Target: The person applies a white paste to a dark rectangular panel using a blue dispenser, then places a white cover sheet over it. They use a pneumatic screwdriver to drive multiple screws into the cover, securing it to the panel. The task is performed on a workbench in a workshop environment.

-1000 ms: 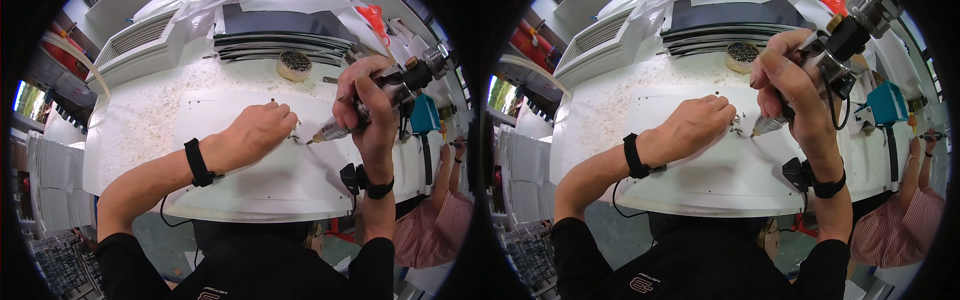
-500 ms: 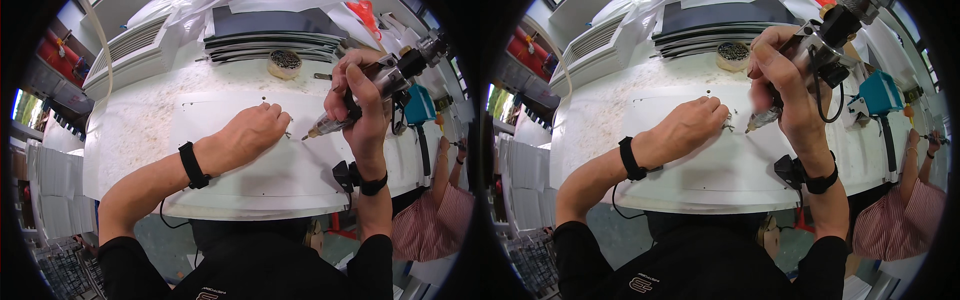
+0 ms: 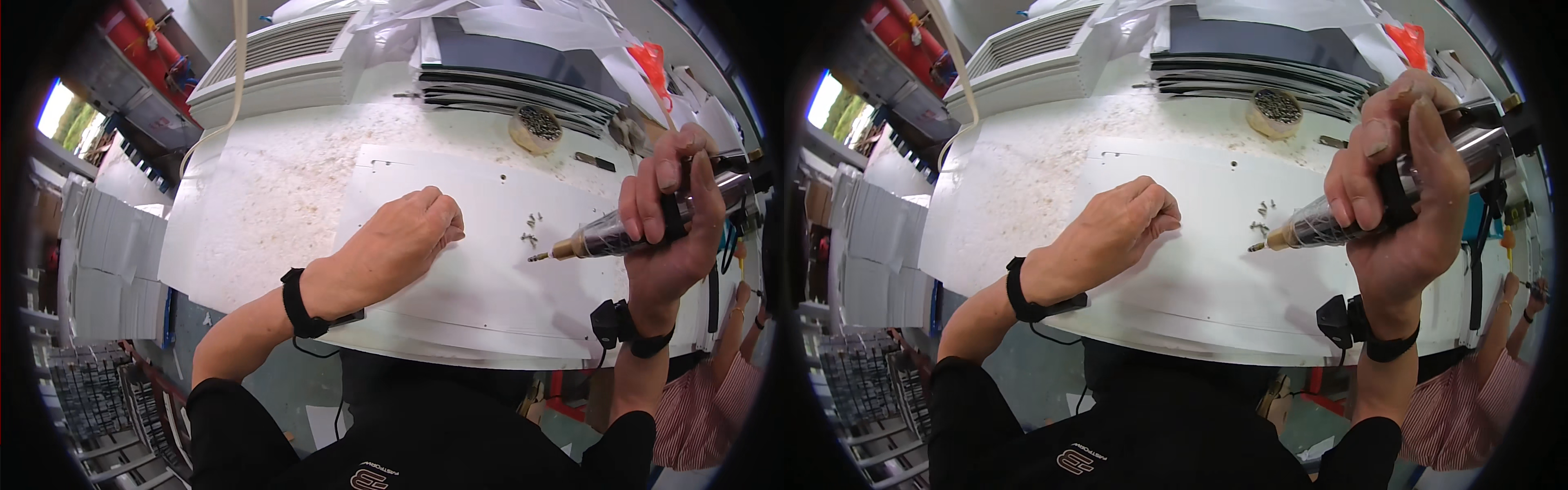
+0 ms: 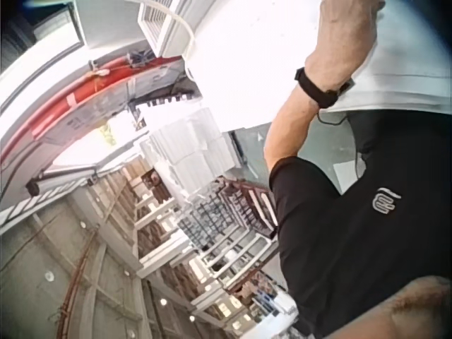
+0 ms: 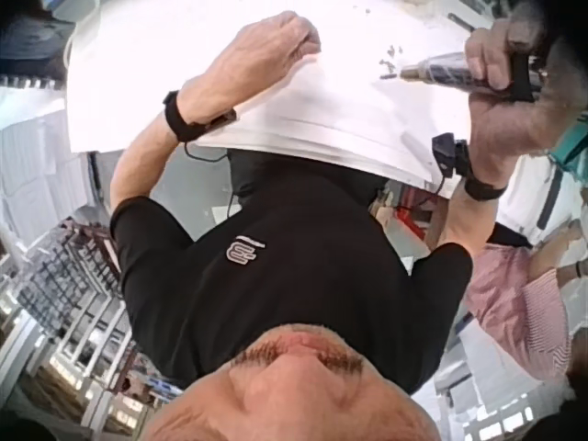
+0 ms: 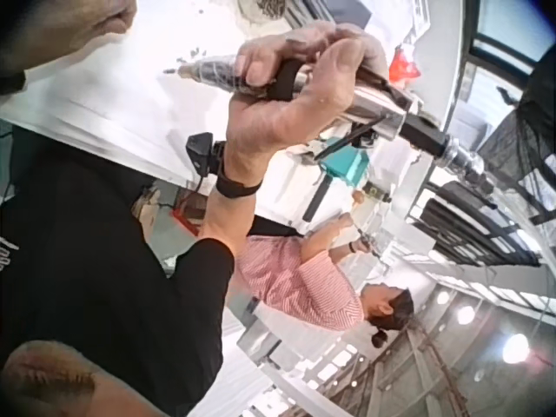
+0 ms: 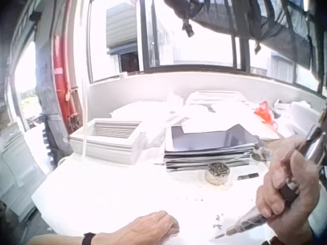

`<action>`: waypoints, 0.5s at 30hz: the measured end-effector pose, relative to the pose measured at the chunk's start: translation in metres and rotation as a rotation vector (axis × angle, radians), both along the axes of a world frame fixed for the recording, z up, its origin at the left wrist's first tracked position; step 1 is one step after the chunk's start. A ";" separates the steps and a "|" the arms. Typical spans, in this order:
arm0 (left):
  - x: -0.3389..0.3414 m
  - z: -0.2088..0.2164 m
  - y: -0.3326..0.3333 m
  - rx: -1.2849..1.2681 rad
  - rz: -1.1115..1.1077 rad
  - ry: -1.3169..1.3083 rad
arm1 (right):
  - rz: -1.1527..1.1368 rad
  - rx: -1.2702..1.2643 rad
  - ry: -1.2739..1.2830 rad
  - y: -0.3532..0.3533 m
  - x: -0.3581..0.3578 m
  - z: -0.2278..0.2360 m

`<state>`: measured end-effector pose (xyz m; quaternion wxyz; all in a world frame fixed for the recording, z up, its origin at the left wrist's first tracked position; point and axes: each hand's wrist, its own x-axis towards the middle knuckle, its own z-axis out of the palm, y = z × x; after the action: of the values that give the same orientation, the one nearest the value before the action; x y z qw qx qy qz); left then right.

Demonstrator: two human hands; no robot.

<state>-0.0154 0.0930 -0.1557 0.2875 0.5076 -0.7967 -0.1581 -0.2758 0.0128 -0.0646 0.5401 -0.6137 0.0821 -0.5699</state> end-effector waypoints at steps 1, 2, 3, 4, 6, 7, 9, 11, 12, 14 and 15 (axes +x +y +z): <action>0.006 -0.001 0.006 0.046 0.031 0.044 | 0.029 0.012 -0.020 0.001 0.009 0.002; 0.010 -0.002 0.012 0.091 0.055 0.096 | 0.063 0.008 -0.025 -0.001 0.015 0.005; 0.015 0.006 0.019 0.238 0.128 0.120 | 0.102 0.005 -0.031 -0.004 0.023 0.008; 0.024 0.006 0.025 0.297 0.167 0.242 | 0.142 0.004 -0.043 -0.006 0.034 0.010; 0.041 0.005 0.039 0.412 0.237 0.493 | 0.223 0.012 -0.061 -0.007 0.062 0.014; 0.050 -0.003 0.043 0.482 0.275 0.678 | 0.245 0.019 -0.069 -0.008 0.075 0.015; 0.059 -0.009 0.050 0.502 0.291 0.853 | 0.293 0.027 -0.030 -0.010 0.096 0.015; 0.066 -0.013 0.054 0.516 0.294 0.977 | 0.300 0.045 0.008 -0.014 0.111 0.018; 0.067 -0.016 0.056 0.521 0.285 1.019 | 0.284 0.053 0.037 -0.014 0.117 0.018; 0.071 -0.022 0.058 0.529 0.267 1.102 | 0.255 0.071 0.094 -0.013 0.129 0.019; 0.073 -0.022 0.059 0.543 0.266 1.139 | 0.259 0.071 0.093 -0.014 0.134 0.018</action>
<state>0.0573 0.1520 -0.1780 0.5440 0.4933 -0.3812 -0.5616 -0.1418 -0.0007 -0.0465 0.6263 -0.6255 0.0473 -0.4629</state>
